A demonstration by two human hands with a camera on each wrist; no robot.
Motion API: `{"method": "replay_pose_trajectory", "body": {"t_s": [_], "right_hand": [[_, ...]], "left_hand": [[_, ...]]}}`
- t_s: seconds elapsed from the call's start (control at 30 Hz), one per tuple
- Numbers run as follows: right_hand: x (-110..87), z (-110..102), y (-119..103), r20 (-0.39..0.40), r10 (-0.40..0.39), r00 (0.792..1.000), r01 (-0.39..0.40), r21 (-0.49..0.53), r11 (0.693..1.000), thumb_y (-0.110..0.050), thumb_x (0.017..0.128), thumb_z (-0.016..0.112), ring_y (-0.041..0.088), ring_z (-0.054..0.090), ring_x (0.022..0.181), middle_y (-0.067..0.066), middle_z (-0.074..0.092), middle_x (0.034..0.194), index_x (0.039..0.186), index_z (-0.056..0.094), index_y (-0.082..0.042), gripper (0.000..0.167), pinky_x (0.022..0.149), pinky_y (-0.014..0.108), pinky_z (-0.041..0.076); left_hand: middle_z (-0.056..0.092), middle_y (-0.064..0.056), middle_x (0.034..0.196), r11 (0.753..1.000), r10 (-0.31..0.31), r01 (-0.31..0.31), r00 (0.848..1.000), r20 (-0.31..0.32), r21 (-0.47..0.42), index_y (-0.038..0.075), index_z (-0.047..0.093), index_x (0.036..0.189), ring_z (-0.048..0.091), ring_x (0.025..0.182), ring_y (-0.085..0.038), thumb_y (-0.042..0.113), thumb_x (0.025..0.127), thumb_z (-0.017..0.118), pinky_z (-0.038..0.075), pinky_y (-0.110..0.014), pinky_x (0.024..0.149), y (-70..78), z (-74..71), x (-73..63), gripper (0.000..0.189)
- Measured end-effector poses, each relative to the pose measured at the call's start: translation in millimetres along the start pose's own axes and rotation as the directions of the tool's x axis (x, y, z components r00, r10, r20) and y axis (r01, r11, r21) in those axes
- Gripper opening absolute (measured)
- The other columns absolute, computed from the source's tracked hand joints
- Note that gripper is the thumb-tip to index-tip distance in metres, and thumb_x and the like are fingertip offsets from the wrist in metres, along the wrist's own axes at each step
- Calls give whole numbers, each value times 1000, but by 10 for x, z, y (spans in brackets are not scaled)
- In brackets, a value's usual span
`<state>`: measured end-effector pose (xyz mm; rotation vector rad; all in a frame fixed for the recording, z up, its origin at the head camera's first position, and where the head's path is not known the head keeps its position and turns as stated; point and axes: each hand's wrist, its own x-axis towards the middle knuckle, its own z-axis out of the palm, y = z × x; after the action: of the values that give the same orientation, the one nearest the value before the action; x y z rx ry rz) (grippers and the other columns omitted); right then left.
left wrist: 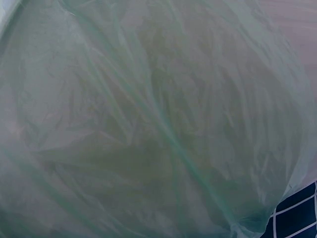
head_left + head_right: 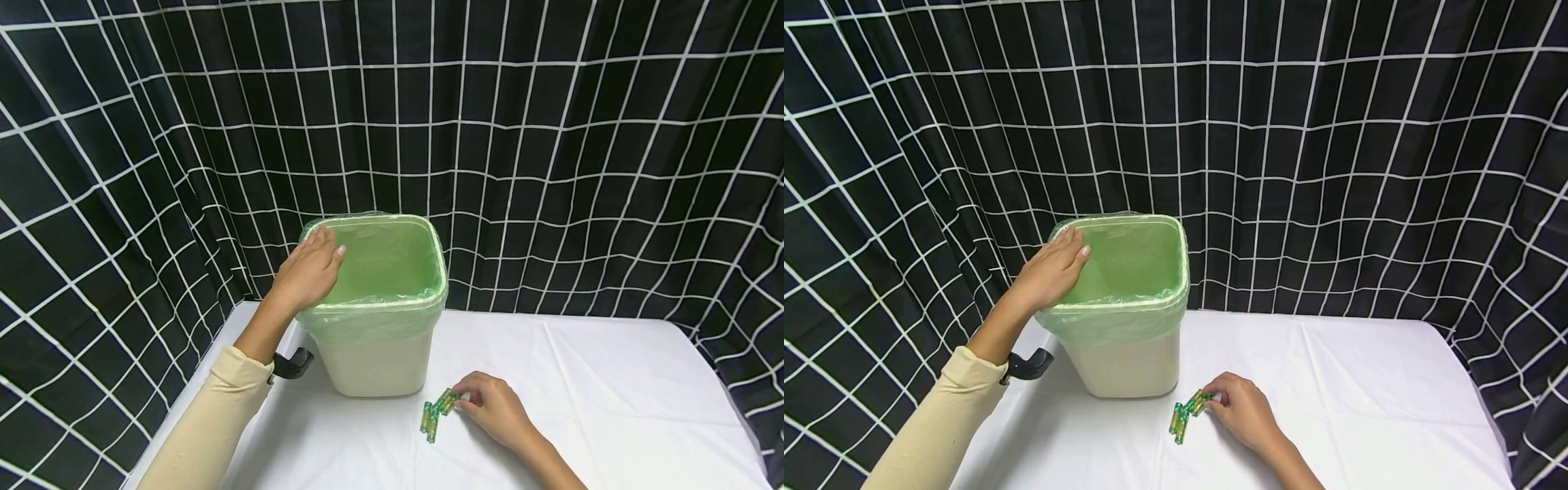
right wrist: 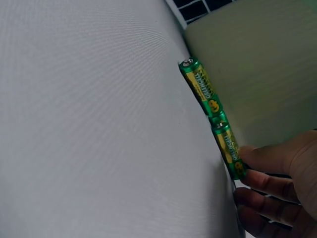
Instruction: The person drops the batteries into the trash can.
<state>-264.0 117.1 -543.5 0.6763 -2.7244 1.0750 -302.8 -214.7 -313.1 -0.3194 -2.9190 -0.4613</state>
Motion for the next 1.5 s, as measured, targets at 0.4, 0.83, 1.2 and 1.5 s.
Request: {"method": "replay_pose_trajectory", "body": {"t_s": [0.4,0.83,1.2,1.5], "right_hand": [[-27,2,-59,43,32,999,-29,-76,997,-12,75,87,0,49,64,-16,61,78,90,78,-19,19,58,22,44],[-91,-71,-127,182,-12,983,36,-131,991,-20,75,87,3,49,67,-16,57,77,84,74,-22,16,60,22,43],[-127,-347,-339,418,-74,905,105,-51,993,-13,81,82,2,49,63,-15,61,72,84,73,-18,11,59,24,44],[-117,-531,-573,411,-173,895,212,-52,976,-12,81,83,-1,50,66,-20,57,73,81,69,-22,17,60,23,45]], "left_hand": [[14,-24,166,1000,0,0,1000,5,4,-8,23,157,10,155,-32,34,112,24,9,-43,126,8,-13,-2,61],[15,-25,166,1000,7,-7,1000,10,15,-10,23,156,10,155,-34,33,112,24,10,-44,126,0,2,10,61],[14,-24,166,1000,-3,3,1000,14,4,-9,23,156,10,155,-33,34,112,24,10,-43,126,17,-13,-3,61],[15,-24,166,1000,-1,1,1000,11,1,-9,23,156,10,155,-33,33,112,24,10,-44,126,22,-12,-8,61]]}}
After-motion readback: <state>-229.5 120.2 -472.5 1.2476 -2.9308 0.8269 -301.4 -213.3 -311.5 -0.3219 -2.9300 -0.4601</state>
